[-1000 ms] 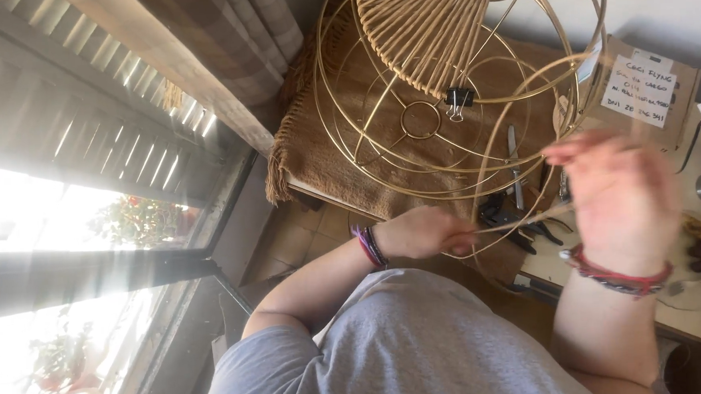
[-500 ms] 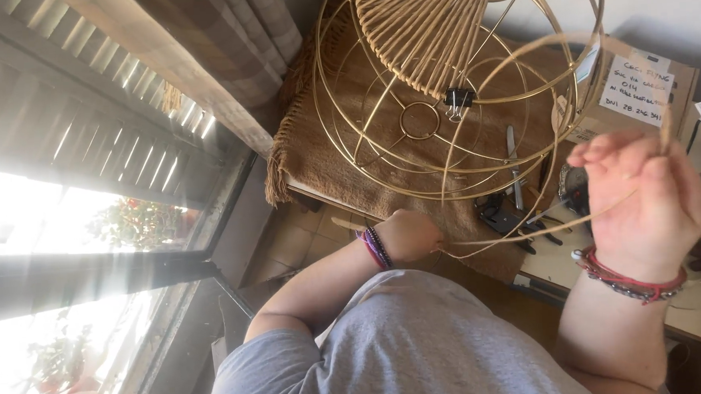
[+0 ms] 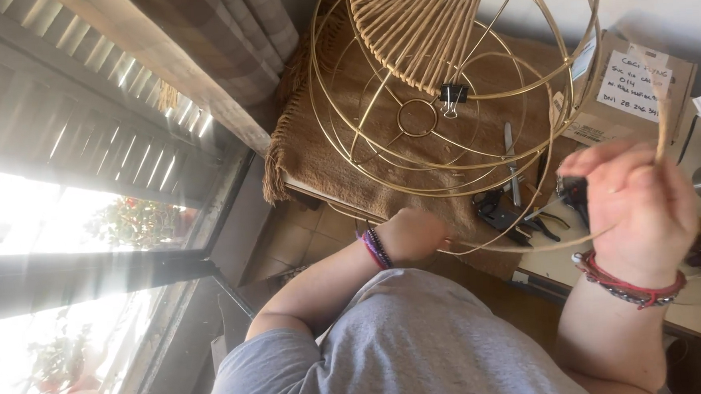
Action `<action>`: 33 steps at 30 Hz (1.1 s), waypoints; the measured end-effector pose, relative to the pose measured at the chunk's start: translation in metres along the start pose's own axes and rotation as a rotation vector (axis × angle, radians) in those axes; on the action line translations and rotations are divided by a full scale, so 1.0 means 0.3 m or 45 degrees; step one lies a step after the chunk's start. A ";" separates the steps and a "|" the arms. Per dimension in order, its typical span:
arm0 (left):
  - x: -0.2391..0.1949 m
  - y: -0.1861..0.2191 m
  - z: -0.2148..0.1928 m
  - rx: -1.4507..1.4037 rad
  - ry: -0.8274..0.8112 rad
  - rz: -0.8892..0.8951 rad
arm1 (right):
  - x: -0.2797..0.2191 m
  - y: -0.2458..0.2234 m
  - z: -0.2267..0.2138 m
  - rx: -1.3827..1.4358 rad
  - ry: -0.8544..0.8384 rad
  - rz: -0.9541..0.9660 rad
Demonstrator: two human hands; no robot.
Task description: The person weaves a thin rattan strip through the vertical spokes of a partially completed rattan basket frame. They repeatedly thread the strip through the frame, pull it tight, and adjust the weave pattern by hand.
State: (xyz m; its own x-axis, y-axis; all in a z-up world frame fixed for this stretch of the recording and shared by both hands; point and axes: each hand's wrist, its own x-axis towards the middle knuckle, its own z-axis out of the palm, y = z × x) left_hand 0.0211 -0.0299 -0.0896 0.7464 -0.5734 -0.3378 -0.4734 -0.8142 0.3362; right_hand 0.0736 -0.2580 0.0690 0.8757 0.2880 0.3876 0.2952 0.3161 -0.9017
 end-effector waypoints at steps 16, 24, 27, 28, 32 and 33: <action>-0.052 0.020 -0.101 -0.429 0.287 0.017 | 0.006 0.049 -0.025 -0.127 -0.065 0.178; -0.154 -0.076 -0.386 -0.592 1.260 0.050 | 0.095 0.298 -0.001 -0.294 -0.242 0.365; -0.129 -0.184 -0.501 -0.525 1.357 0.054 | 0.175 0.434 0.020 0.250 -0.104 0.593; -0.101 -0.234 -0.539 -0.439 1.388 0.072 | 0.220 0.458 0.034 0.540 -0.057 0.653; -0.003 -0.375 -0.780 -0.190 1.325 0.174 | 0.397 0.572 0.057 1.137 -0.100 0.670; 0.027 -0.391 -0.841 -0.182 1.316 0.193 | 0.425 0.581 0.073 1.141 -0.088 0.651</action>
State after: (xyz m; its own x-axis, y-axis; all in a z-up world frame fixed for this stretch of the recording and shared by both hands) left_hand 0.2005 0.0838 0.0901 0.7513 -0.2571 0.6079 -0.5860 -0.6835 0.4352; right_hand 0.2283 -0.1464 -0.0347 0.7841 0.6197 0.0340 -0.5238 0.6901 -0.4993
